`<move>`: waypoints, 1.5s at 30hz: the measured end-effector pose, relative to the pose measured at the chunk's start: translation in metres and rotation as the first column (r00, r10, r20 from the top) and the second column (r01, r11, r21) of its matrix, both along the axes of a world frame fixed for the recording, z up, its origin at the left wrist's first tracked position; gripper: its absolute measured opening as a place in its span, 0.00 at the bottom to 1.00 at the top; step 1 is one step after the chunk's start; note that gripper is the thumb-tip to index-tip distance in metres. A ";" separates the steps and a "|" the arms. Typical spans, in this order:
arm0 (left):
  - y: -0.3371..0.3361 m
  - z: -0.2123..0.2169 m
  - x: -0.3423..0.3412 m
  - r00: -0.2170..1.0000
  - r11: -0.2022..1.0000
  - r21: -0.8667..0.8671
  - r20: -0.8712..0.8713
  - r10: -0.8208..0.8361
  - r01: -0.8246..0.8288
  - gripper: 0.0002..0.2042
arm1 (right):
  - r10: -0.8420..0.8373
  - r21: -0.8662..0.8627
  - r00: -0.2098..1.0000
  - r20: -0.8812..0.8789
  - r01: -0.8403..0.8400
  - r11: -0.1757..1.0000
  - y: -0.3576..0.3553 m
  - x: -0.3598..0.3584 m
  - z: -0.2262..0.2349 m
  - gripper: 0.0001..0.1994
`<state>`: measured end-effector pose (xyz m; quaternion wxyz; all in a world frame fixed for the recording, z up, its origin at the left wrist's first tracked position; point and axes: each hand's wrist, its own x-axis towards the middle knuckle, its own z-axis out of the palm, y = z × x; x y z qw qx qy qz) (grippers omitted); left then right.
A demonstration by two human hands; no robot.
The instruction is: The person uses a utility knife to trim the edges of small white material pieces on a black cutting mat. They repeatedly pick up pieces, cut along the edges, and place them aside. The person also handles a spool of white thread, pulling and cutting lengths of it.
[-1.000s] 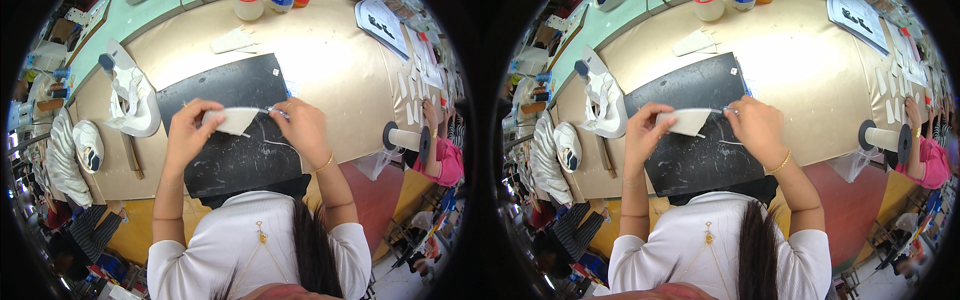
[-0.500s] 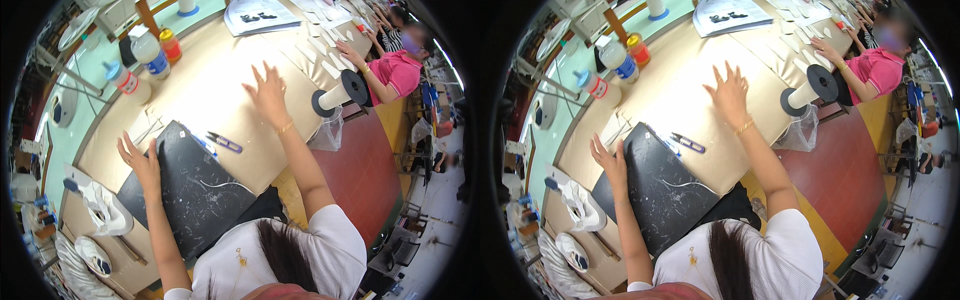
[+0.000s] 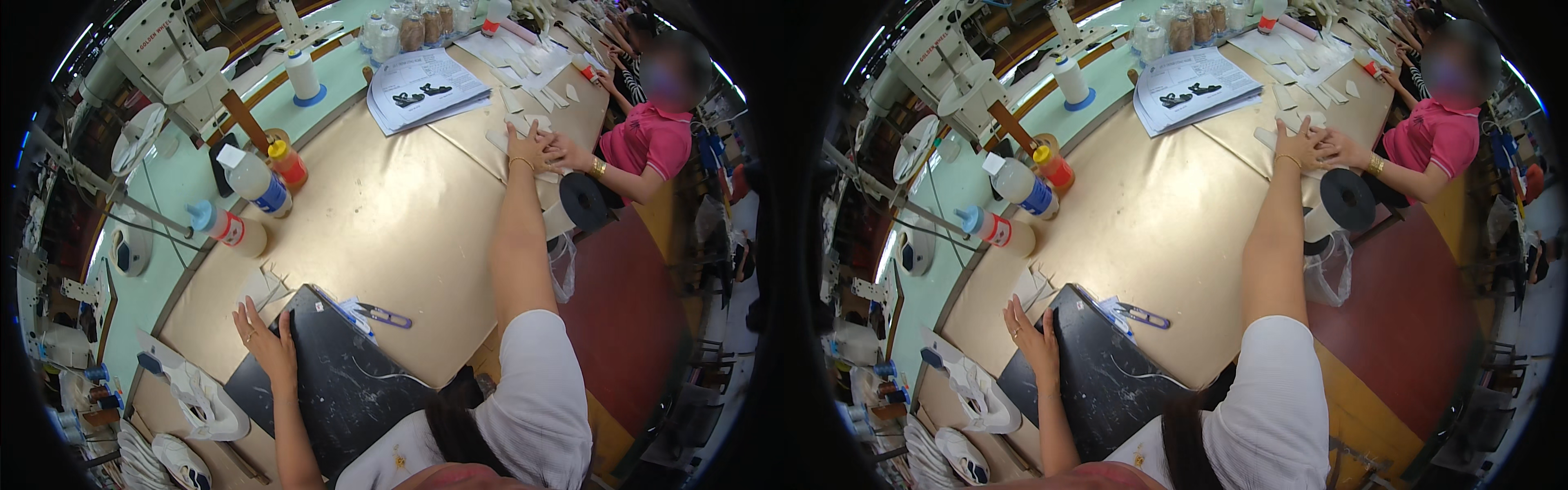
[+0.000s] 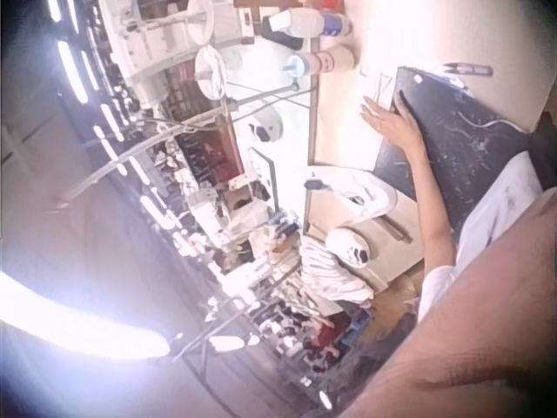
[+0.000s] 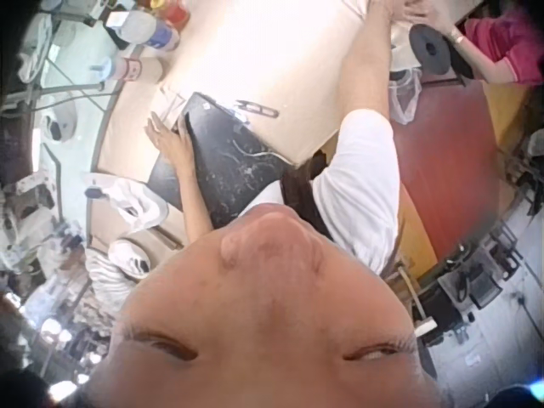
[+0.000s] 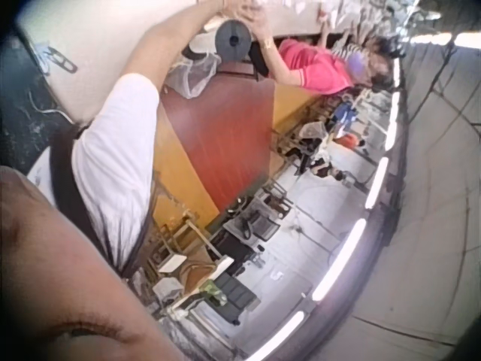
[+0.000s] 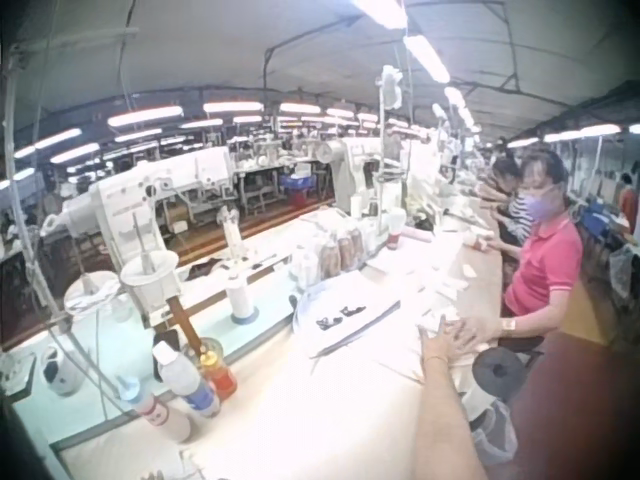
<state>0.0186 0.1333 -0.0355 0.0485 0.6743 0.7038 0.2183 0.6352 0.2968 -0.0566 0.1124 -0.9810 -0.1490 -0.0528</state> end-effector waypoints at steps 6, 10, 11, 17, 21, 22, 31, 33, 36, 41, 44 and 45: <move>0.001 0.000 0.004 0.998 0.999 -0.021 -0.055 -0.038 0.037 0.36 | 0.035 -0.005 0.998 0.061 -0.035 0.999 0.010 -0.009 -0.005 0.42; 0.001 0.005 0.006 0.999 0.997 -0.070 -0.047 -0.020 0.017 0.33 | 0.066 -0.023 0.997 -0.040 -0.067 0.997 0.009 -0.016 0.003 0.40; 0.002 0.006 0.006 0.999 0.996 -0.084 -0.036 -0.008 0.005 0.33 | 0.067 -0.028 0.995 -0.069 -0.069 0.997 0.010 -0.015 0.004 0.40; 0.003 0.002 0.006 0.998 0.998 -0.055 -0.048 -0.032 0.029 0.33 | 0.127 -0.032 0.985 -0.113 -0.131 0.991 0.008 -0.037 0.009 0.36; 0.003 0.006 0.006 0.999 0.997 -0.065 -0.036 -0.038 0.036 0.32 | 0.243 -0.042 0.960 -0.138 -0.251 0.967 -0.002 -0.098 0.012 0.33; 0.004 0.005 0.006 0.998 0.997 -0.065 -0.038 -0.040 0.037 0.32 | 0.274 -0.066 0.954 -0.119 -0.283 0.957 -0.004 -0.113 0.010 0.32; 0.004 0.002 0.006 0.997 0.999 -0.018 -0.058 -0.044 0.043 0.29 | 0.517 -0.059 0.853 -0.070 -0.521 0.852 -0.045 -0.221 0.023 0.27; 0.003 0.001 0.007 0.997 0.999 -0.024 -0.058 -0.041 0.040 0.29 | 0.612 -0.068 0.784 -0.104 -0.620 0.782 -0.054 -0.233 0.030 0.25; 0.003 -0.001 0.007 0.998 0.999 -0.027 -0.051 -0.048 0.047 0.29 | 0.732 0.095 0.681 -0.020 -0.727 0.680 -0.063 -0.254 0.051 0.20; 0.002 -0.004 0.001 0.998 0.999 0.002 -0.045 -0.043 0.043 0.29 | 0.920 0.579 0.341 -0.194 -0.717 0.388 -0.071 -0.264 0.097 0.13; 0.003 -0.005 0.005 0.998 0.999 0.016 -0.031 -0.051 0.052 0.29 | 0.908 0.553 0.416 -0.055 -0.744 0.374 -0.060 -0.234 0.097 0.14; 0.004 -0.006 0.005 0.998 0.998 0.015 -0.028 -0.053 0.054 0.28 | 0.889 0.472 0.457 -0.013 -0.781 0.409 -0.054 -0.218 0.085 0.15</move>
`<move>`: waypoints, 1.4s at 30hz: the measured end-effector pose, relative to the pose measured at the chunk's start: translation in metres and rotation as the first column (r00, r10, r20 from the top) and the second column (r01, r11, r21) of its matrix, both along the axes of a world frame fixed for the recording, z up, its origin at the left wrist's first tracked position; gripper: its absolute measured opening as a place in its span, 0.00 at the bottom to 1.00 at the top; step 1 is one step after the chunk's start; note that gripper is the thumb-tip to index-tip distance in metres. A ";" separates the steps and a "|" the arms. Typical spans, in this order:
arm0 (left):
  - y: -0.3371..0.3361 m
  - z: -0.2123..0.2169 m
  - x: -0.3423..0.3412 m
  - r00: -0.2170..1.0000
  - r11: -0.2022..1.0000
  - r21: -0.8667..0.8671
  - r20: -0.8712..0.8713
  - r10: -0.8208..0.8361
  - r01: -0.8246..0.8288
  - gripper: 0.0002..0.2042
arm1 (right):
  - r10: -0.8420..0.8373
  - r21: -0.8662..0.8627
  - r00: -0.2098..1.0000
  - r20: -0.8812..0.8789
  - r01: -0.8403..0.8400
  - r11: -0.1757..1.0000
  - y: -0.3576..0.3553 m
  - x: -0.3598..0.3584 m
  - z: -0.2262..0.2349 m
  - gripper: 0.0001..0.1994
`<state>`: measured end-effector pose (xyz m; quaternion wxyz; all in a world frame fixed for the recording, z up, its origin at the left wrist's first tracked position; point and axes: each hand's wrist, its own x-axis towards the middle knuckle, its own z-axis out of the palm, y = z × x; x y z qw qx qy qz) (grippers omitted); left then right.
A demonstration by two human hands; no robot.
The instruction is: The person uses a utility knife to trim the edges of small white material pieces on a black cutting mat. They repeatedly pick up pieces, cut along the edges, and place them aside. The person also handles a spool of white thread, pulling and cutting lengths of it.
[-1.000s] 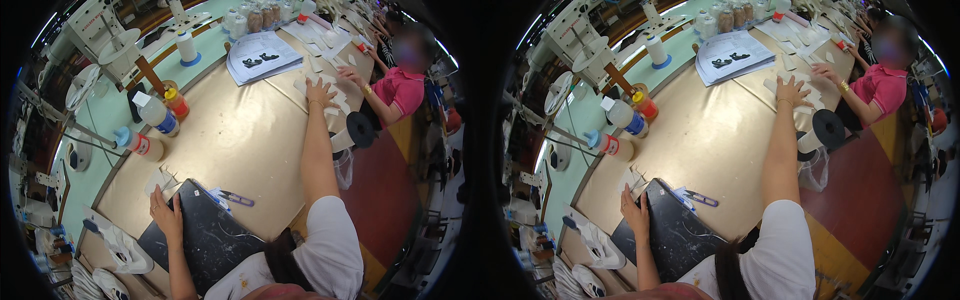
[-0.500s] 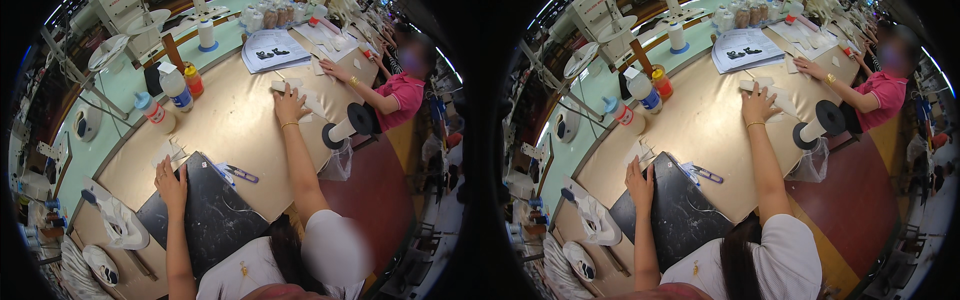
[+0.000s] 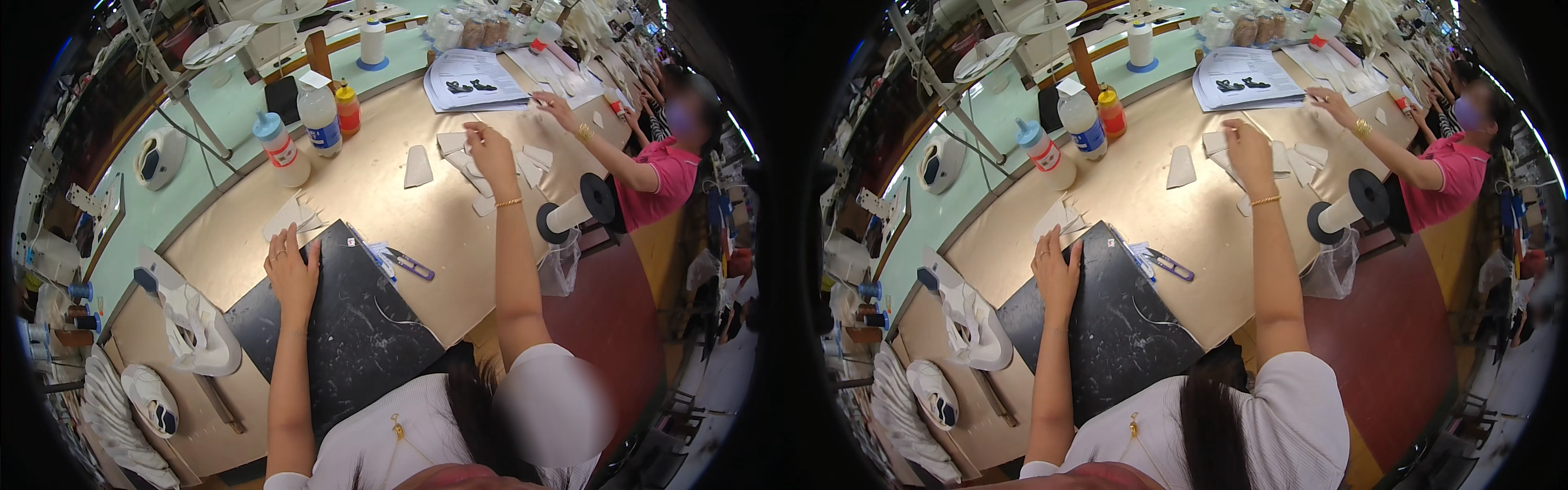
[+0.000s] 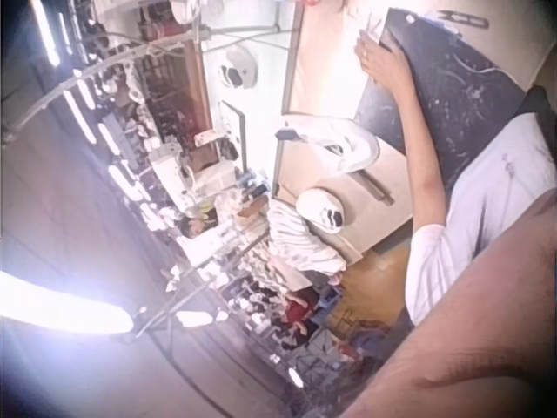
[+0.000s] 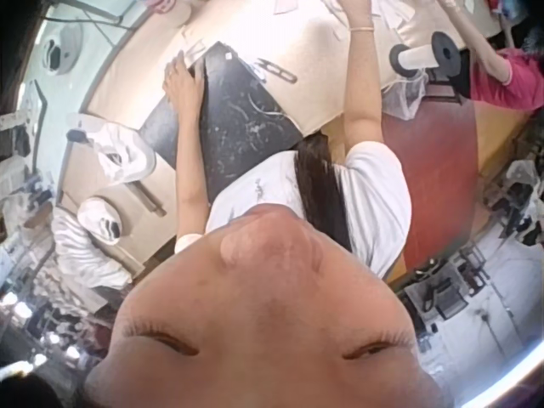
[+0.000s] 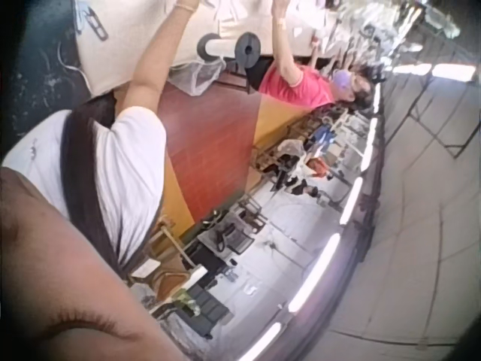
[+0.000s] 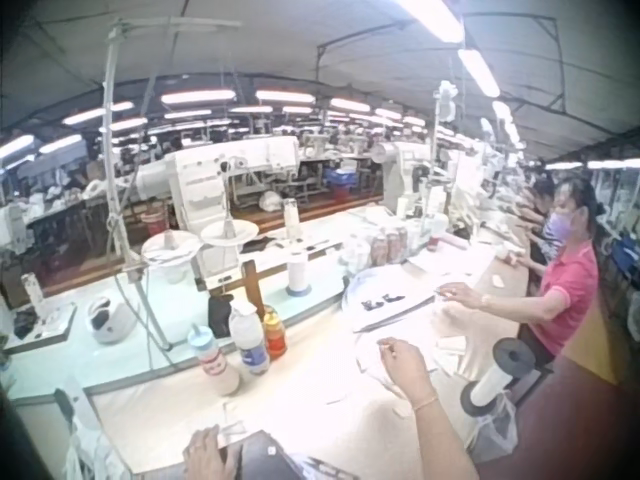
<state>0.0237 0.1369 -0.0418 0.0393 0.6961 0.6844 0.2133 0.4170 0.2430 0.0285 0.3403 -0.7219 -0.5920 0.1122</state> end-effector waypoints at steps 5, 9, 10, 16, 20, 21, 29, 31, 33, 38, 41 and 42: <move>0.001 0.001 -0.003 1.000 1.000 -0.015 -0.001 0.008 -0.008 0.28 | -0.010 -0.170 0.902 0.431 0.092 0.981 -0.006 0.014 -0.032 0.18; -0.001 -0.001 -0.001 1.000 1.000 -0.023 -0.017 0.004 -0.004 0.27 | 0.047 -0.246 0.831 0.554 0.110 0.963 -0.012 -0.008 -0.052 0.26; 0.000 -0.001 0.000 1.000 1.000 -0.024 -0.021 0.003 -0.004 0.27 | 0.045 -0.245 0.822 0.567 0.116 0.963 -0.016 -0.016 -0.056 0.26; -0.001 0.001 -0.003 1.000 0.999 -0.042 -0.001 0.014 -0.014 0.24 | 0.228 -0.290 0.911 0.344 -0.128 0.948 -0.068 -0.089 -0.062 0.27; -0.002 0.002 -0.004 1.000 1.000 -0.017 -0.009 0.013 -0.013 0.23 | 0.027 -0.067 0.929 0.368 -0.002 0.998 -0.053 -0.063 -0.041 0.27; -0.002 0.001 -0.002 1.000 1.000 -0.015 -0.006 0.007 -0.007 0.23 | -0.099 -0.061 0.896 0.433 0.139 0.988 -0.045 -0.041 -0.048 0.29; 0.001 0.001 0.000 1.000 1.000 -0.030 0.005 0.008 -0.008 0.21 | -0.544 -0.171 0.725 0.423 0.653 0.738 0.008 0.119 -0.065 0.35; 0.001 -0.001 0.000 1.000 0.999 -0.037 -0.013 0.014 -0.015 0.20 | -0.450 -0.278 0.747 0.489 0.623 0.732 0.004 0.122 -0.073 0.35; 0.001 0.001 -0.001 1.000 0.999 -0.042 -0.010 0.022 -0.022 0.20 | -0.398 -0.295 0.774 0.493 0.579 0.760 -0.006 0.110 -0.079 0.33; -0.001 0.004 0.000 1.000 0.999 -0.043 -0.010 0.011 -0.012 0.20 | -0.304 -0.314 0.822 0.482 0.486 0.816 -0.039 0.079 -0.078 0.30; -0.002 0.001 -0.003 1.000 0.999 -0.036 -0.009 0.023 -0.023 0.20 | -0.227 -0.316 0.855 0.466 0.400 0.860 -0.056 0.044 -0.074 0.29; -0.001 0.001 -0.002 1.000 1.000 -0.025 -0.006 0.017 -0.017 0.20 | -0.194 -0.334 0.871 0.452 0.367 0.868 -0.061 0.034 -0.075 0.30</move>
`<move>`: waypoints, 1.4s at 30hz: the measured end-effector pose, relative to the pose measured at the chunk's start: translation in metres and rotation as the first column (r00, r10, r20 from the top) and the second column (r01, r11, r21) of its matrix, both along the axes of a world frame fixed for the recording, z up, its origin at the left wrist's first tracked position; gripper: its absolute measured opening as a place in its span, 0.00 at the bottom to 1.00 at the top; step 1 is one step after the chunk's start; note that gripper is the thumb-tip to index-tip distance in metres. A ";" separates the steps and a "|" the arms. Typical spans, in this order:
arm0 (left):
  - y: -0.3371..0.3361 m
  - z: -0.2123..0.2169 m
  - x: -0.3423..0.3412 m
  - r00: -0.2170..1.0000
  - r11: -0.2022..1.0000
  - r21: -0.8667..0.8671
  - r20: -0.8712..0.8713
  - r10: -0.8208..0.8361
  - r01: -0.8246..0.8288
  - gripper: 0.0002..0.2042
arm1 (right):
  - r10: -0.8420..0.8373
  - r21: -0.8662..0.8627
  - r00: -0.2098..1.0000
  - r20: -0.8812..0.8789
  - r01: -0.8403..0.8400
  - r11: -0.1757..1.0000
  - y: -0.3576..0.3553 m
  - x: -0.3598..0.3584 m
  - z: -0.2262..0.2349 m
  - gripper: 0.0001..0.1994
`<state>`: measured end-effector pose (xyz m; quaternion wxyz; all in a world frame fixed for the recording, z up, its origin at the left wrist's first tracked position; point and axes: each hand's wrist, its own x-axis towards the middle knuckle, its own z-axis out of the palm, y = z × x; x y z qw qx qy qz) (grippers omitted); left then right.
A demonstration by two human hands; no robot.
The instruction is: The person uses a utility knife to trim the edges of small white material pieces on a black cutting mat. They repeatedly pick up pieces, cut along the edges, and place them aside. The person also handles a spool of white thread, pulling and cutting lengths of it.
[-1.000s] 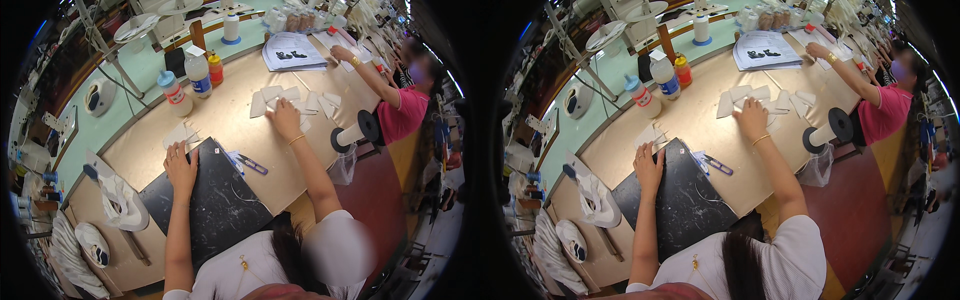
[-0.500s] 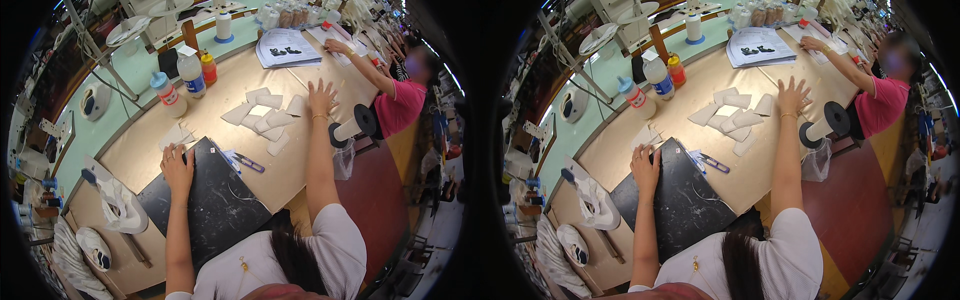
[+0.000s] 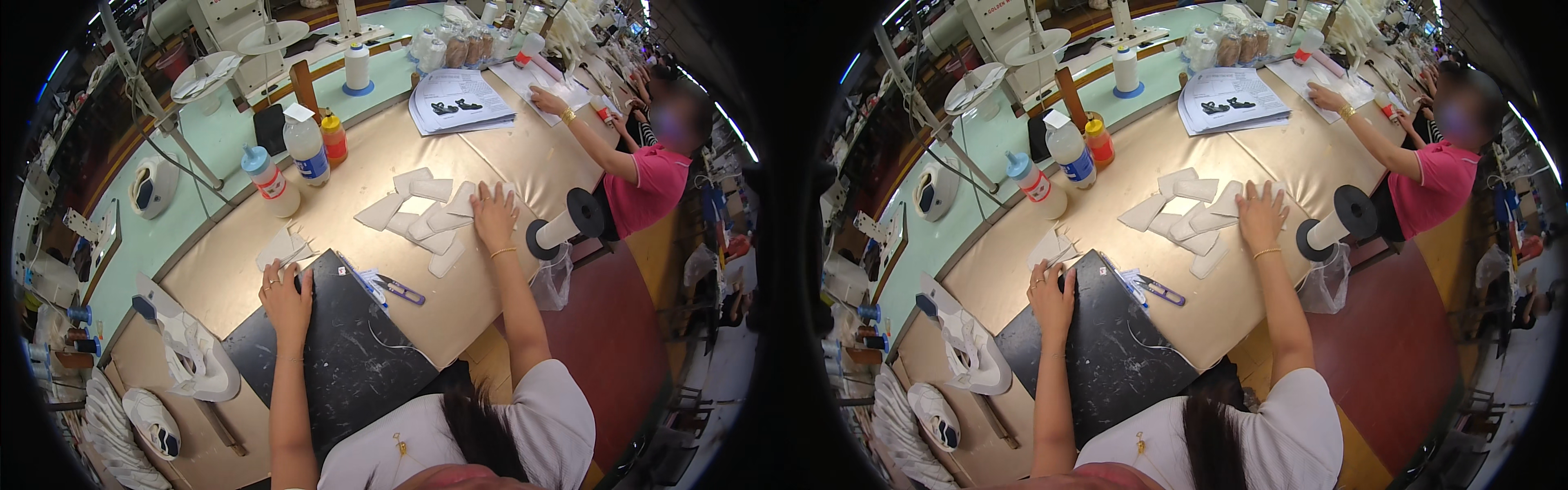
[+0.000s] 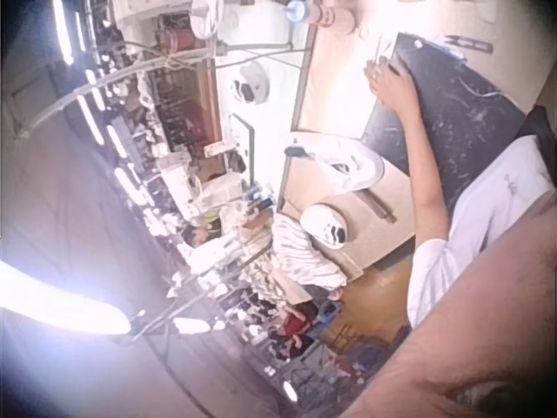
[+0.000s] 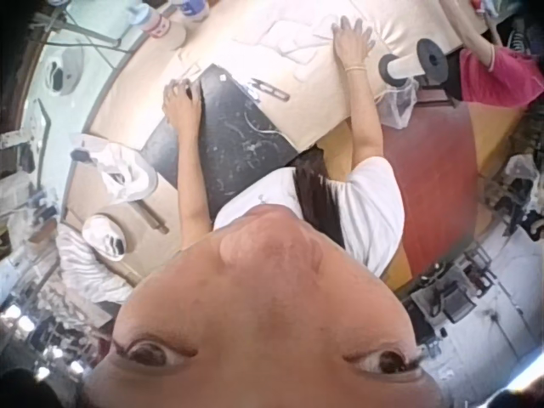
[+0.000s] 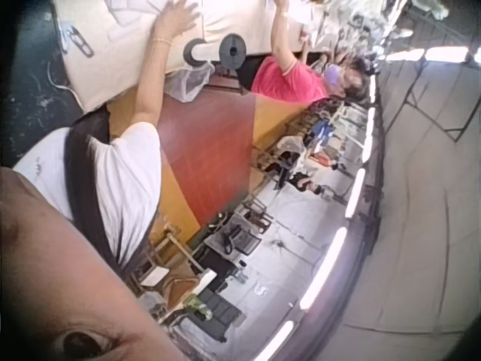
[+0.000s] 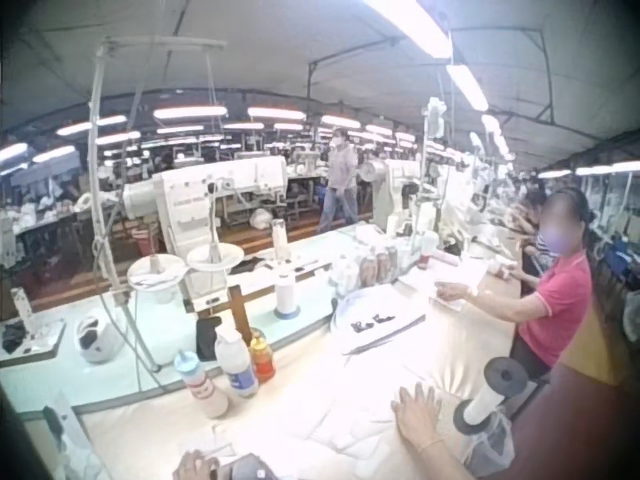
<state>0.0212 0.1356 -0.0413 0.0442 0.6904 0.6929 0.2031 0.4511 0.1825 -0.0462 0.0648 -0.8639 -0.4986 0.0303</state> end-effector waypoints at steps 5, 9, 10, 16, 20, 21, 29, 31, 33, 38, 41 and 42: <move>0.001 0.001 0.002 1.000 1.000 0.004 0.006 -0.014 0.014 0.20 | 0.021 0.143 0.991 -0.129 -0.003 0.990 -0.004 -0.047 -0.010 0.34; 0.001 0.001 0.001 1.000 1.000 0.003 -0.012 -0.014 0.014 0.20 | 0.117 0.093 0.986 -0.122 -0.106 0.990 0.008 -0.084 -0.003 0.36; 0.001 0.002 0.002 1.000 1.000 -0.003 -0.010 -0.015 0.015 0.20 | 0.154 0.078 0.982 -0.111 -0.146 0.986 0.010 -0.090 -0.004 0.36; 0.000 -0.002 0.000 0.998 0.998 0.057 0.051 -0.022 0.020 0.24 | 0.335 0.383 0.926 -0.174 -0.250 0.889 0.014 -0.109 0.001 0.36; 0.000 -0.004 -0.001 0.995 0.992 0.125 0.084 -0.047 0.036 0.26 | 0.532 0.592 0.811 -0.244 -0.310 0.744 0.009 -0.109 0.000 0.29; 0.000 -0.006 -0.004 0.991 0.988 0.152 0.123 -0.053 0.034 0.25 | 0.578 0.624 0.767 -0.279 -0.312 0.716 0.002 -0.115 0.014 0.28; 0.072 0.040 0.042 0.845 0.911 0.090 0.349 -0.406 0.402 0.19 | 0.615 0.465 0.434 -0.658 -0.408 0.786 -0.069 -0.185 0.055 0.07; 0.102 0.037 0.063 0.830 0.862 -0.027 0.289 -0.478 0.506 0.21 | 0.625 0.459 0.376 -0.684 -0.444 0.769 -0.084 -0.194 0.059 0.07; 0.127 0.029 0.082 0.837 0.829 -0.137 0.174 -0.519 0.543 0.23 | 0.639 0.464 0.333 -0.694 -0.472 0.750 -0.095 -0.194 0.057 0.07; 0.159 0.031 0.093 0.869 0.785 -0.390 0.094 -0.485 0.481 0.25 | 0.603 0.428 0.399 -0.691 -0.447 0.785 -0.104 -0.173 0.060 0.07; 0.149 0.030 0.092 0.874 0.803 -0.348 0.133 -0.468 0.483 0.23 | 0.546 0.380 0.407 -0.732 -0.422 0.824 -0.103 -0.166 0.049 0.08; 0.147 0.031 0.091 0.877 0.824 -0.302 0.133 -0.463 0.480 0.22 | 0.552 0.379 0.402 -0.731 -0.433 0.818 -0.102 -0.171 0.050 0.08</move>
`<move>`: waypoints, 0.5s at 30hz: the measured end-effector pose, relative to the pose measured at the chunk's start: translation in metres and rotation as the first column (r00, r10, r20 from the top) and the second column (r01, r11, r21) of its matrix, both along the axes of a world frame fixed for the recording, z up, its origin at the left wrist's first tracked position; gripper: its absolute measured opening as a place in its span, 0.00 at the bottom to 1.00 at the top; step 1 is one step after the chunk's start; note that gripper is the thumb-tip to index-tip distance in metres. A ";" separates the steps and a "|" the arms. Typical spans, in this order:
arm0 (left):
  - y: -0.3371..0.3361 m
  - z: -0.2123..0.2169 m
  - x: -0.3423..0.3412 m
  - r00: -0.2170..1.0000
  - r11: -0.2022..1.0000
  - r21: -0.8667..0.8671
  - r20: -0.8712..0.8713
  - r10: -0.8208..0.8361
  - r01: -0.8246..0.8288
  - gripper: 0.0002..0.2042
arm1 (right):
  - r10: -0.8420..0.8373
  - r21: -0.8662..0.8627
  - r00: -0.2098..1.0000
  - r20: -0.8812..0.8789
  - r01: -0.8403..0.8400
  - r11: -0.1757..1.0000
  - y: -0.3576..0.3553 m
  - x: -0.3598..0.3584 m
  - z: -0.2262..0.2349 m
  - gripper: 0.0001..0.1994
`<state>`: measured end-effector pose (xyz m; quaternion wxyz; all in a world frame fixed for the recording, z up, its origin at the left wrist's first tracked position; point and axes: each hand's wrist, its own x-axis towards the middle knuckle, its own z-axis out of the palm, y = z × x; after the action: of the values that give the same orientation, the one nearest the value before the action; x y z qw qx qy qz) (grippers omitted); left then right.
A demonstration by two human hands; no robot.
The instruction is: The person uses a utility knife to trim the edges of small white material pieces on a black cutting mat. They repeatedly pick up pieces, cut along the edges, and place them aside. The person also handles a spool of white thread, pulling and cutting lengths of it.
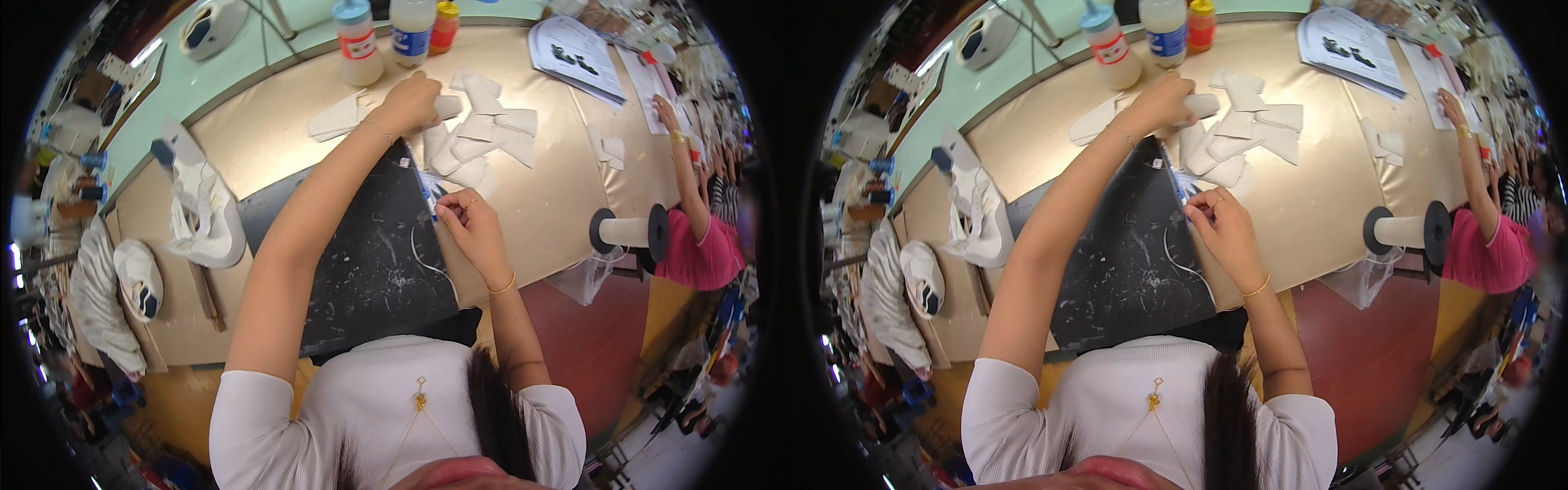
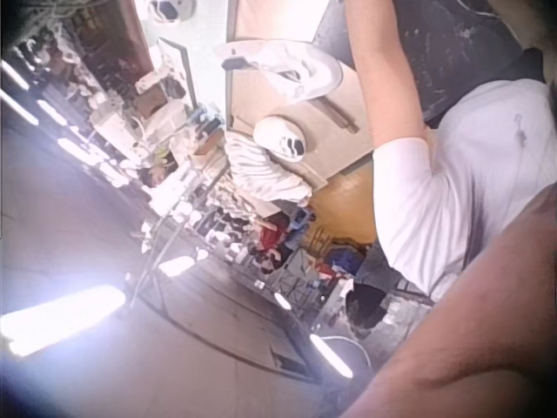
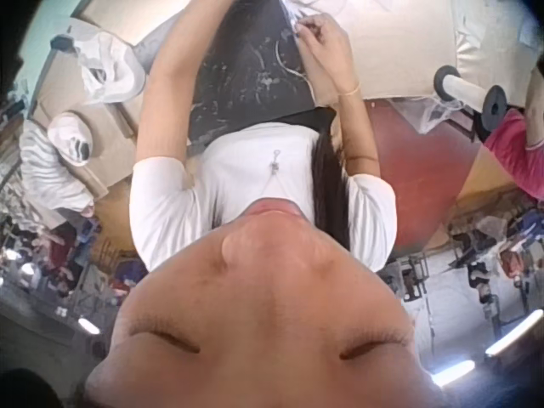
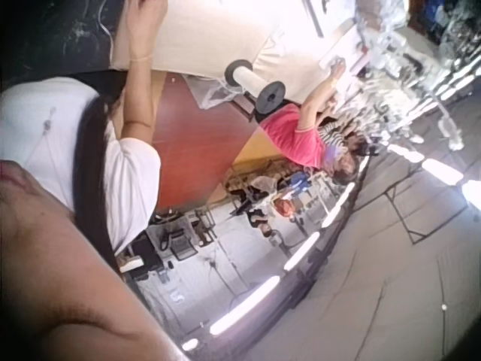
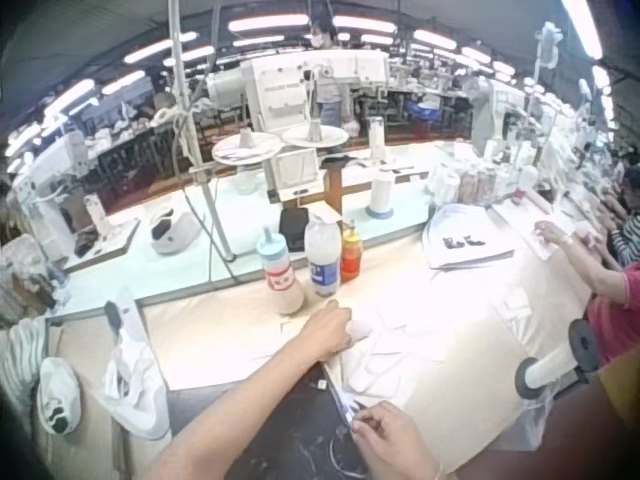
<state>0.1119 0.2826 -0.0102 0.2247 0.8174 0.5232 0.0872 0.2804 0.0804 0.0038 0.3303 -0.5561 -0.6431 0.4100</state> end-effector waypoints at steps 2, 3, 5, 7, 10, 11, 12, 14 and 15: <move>-0.006 0.004 -0.011 0.992 0.998 0.054 0.122 0.032 -0.039 0.20 | 0.022 0.005 1.000 0.006 -0.022 1.000 0.002 -0.014 0.008 0.08; -0.007 0.008 -0.019 0.981 0.995 0.073 0.185 0.054 -0.068 0.19 | 0.033 0.029 0.998 0.049 -0.034 0.999 0.004 -0.021 0.007 0.08; -0.018 0.008 -0.044 0.917 0.974 0.137 0.383 0.116 -0.180 0.21 | 0.037 -0.001 0.996 0.076 -0.037 0.999 0.007 -0.029 0.008 0.08; -0.040 0.025 -0.070 0.771 0.964 -0.126 0.580 0.264 -0.235 0.23 | -0.004 -0.048 0.993 0.114 0.009 0.999 0.007 -0.025 0.010 0.09; -0.115 0.072 -0.105 0.701 0.903 -0.356 0.579 0.416 -0.241 0.24 | 0.104 -0.165 0.979 0.173 -0.075 0.983 -0.007 -0.010 0.031 0.11; -0.139 0.077 -0.115 0.725 0.862 -0.427 0.496 0.477 -0.275 0.24 | 0.211 -0.149 0.954 0.213 -0.182 0.972 -0.015 -0.007 0.030 0.14; -0.165 0.072 -0.119 0.653 0.817 -0.497 0.520 0.551 -0.293 0.26 | 0.235 -0.051 0.929 0.287 -0.230 0.972 -0.024 -0.008 0.030 0.14; -0.207 0.045 -0.134 0.651 0.745 -0.650 0.502 0.569 -0.150 0.24 | 0.254 0.135 0.867 0.429 -0.339 0.931 -0.041 -0.012 0.023 0.14; -0.226 0.036 -0.135 0.701 0.751 -0.643 0.466 0.539 -0.151 0.22 | 0.298 0.083 0.872 0.387 -0.355 0.931 -0.046 -0.015 0.016 0.12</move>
<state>-0.0228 0.0565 0.0254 0.5923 0.5171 0.5697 0.2393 0.2657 0.0339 0.0195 0.1709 -0.4793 -0.8076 0.2982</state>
